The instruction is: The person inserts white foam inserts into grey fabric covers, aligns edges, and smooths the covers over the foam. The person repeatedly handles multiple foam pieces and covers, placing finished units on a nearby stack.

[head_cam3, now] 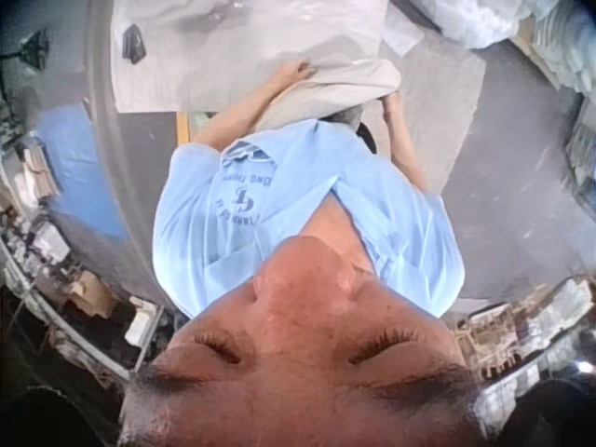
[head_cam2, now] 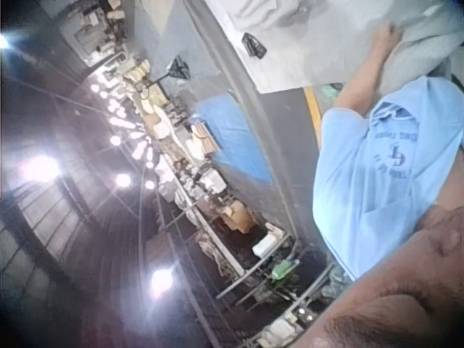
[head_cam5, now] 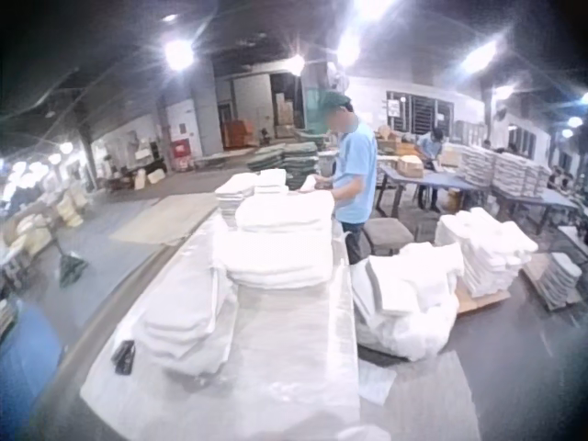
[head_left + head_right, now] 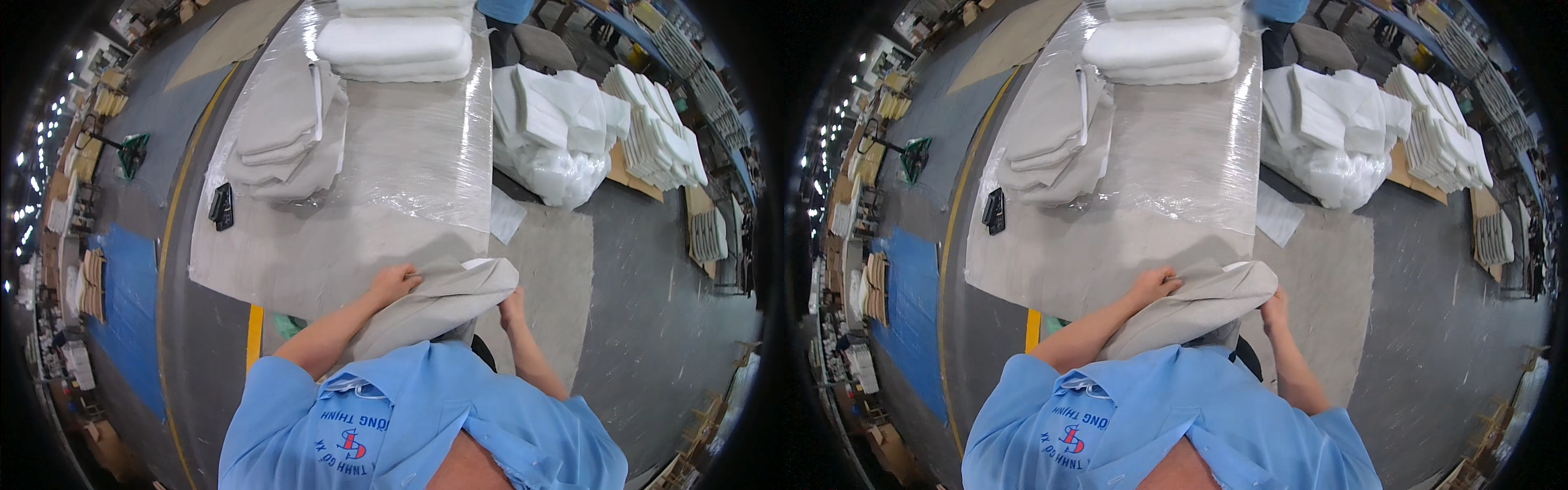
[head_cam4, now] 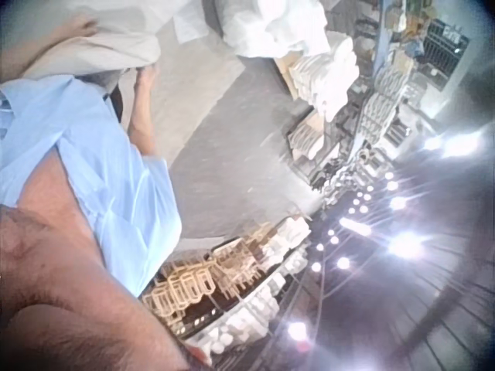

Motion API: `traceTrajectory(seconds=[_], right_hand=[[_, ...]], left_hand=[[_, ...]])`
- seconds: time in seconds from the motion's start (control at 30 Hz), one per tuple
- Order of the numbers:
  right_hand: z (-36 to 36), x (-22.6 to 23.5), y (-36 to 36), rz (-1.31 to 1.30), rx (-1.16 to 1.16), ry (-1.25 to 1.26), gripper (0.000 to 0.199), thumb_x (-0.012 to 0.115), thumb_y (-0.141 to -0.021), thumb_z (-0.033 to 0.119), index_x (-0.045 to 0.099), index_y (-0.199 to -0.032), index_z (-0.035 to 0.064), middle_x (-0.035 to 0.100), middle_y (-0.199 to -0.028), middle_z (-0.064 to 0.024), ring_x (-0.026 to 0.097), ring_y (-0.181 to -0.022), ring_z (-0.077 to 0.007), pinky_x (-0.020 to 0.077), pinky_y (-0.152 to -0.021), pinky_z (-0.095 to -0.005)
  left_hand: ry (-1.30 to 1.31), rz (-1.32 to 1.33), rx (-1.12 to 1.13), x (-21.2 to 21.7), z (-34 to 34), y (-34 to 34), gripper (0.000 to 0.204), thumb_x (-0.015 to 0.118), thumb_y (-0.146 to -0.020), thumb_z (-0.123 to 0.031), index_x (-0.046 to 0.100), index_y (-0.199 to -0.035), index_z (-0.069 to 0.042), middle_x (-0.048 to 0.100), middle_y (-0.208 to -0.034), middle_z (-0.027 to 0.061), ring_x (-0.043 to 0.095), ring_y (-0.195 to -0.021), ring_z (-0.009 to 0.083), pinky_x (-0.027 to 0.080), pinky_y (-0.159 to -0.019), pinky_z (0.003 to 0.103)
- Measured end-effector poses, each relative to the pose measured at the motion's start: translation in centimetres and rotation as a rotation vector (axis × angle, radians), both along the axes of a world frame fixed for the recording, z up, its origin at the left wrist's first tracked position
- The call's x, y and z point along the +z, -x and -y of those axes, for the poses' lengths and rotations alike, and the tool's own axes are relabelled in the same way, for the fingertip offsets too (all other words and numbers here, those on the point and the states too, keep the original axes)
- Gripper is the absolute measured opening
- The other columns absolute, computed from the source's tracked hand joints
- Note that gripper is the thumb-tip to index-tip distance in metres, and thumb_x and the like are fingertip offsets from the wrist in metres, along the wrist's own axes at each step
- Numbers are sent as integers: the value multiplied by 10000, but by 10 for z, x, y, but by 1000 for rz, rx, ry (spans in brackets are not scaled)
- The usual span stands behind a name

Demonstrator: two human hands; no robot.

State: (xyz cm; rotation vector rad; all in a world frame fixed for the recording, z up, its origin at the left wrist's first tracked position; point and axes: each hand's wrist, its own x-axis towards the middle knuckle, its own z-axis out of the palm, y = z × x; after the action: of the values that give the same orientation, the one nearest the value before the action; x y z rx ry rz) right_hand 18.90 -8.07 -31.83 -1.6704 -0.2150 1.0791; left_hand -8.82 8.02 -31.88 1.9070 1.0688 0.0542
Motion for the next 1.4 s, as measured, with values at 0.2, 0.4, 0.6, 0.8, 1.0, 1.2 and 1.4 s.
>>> traceTrajectory(seconds=[0.2, 0.4, 0.6, 0.8, 1.0, 1.2, 1.4], right_hand=[[-8, 156, -5, 993, 569, -342, 556, 835, -857, 273, 631, -1347, 107, 586, -1378, -107, 562, -1270, -275, 418, -1067, -457], [-69, 199, 121, 1533, 1703, -299, 790, 907, -734, 300, 573, -1439, 170, 606, -1363, -115, 584, -1286, -344, 400, -1125, -553], [-99, 191, 101, 1187, 1319, -417, 660, 921, -707, 271, 657, -1299, 150, 711, -1132, -117, 672, -1106, -381, 497, -1017, -473], [-87, 218, 60, 622, 443, -265, 465, 895, -805, 122, 678, -1205, 25, 749, -1156, -112, 720, -1019, -238, 555, -911, -379], [-77, 192, 80, 83, -92, -519, 679, 888, -824, 60, 522, -1394, 18, 689, -1280, -133, 665, -1158, -254, 542, -992, -413], [-32, 169, 132, -205, -109, -444, 681, 862, -883, 136, 491, -1438, 7, 660, -1347, -139, 644, -1222, -277, 553, -1017, -449], [57, 118, 136, -71, 550, -245, 518, 763, -993, 304, 614, -1384, -2, 702, -1265, -112, 643, -1134, -173, 536, -952, -344]], left_hand=[[208, -204, 86, 16, 36, 130, 524, 627, -981, -550, 756, -1062, -48, 745, -980, 217, 699, -903, 406, 544, -806, 469], [112, -216, 195, 17, 33, 131, 470, 613, -1000, -520, 755, -1080, -80, 757, -990, 179, 698, -894, 383, 544, -808, 451], [-44, 263, 831, 12, -11, 185, 327, 617, -1048, -367, 709, -1107, -59, 720, -871, 93, 673, -801, 236, 530, -750, 371], [144, 530, 608, 33, -5, 147, 285, 683, -1041, -293, 657, -1185, -48, 673, -907, 9, 608, -802, 109, 508, -756, 301], [-44, 665, 338, 117, -41, 8, 311, 642, -1068, -317, 643, -1254, -68, 656, -1015, 26, 587, -970, 102, 486, -847, 289], [172, 404, -30, 118, -96, -39, 371, 586, -1084, -378, 685, -1158, -28, 680, -930, 39, 581, -840, 124, 504, -790, 311], [520, 128, -387, 54, -63, -18, 368, 563, -1094, -369, 705, -1047, -32, 709, -964, 44, 621, -872, 138, 516, -817, 352]])
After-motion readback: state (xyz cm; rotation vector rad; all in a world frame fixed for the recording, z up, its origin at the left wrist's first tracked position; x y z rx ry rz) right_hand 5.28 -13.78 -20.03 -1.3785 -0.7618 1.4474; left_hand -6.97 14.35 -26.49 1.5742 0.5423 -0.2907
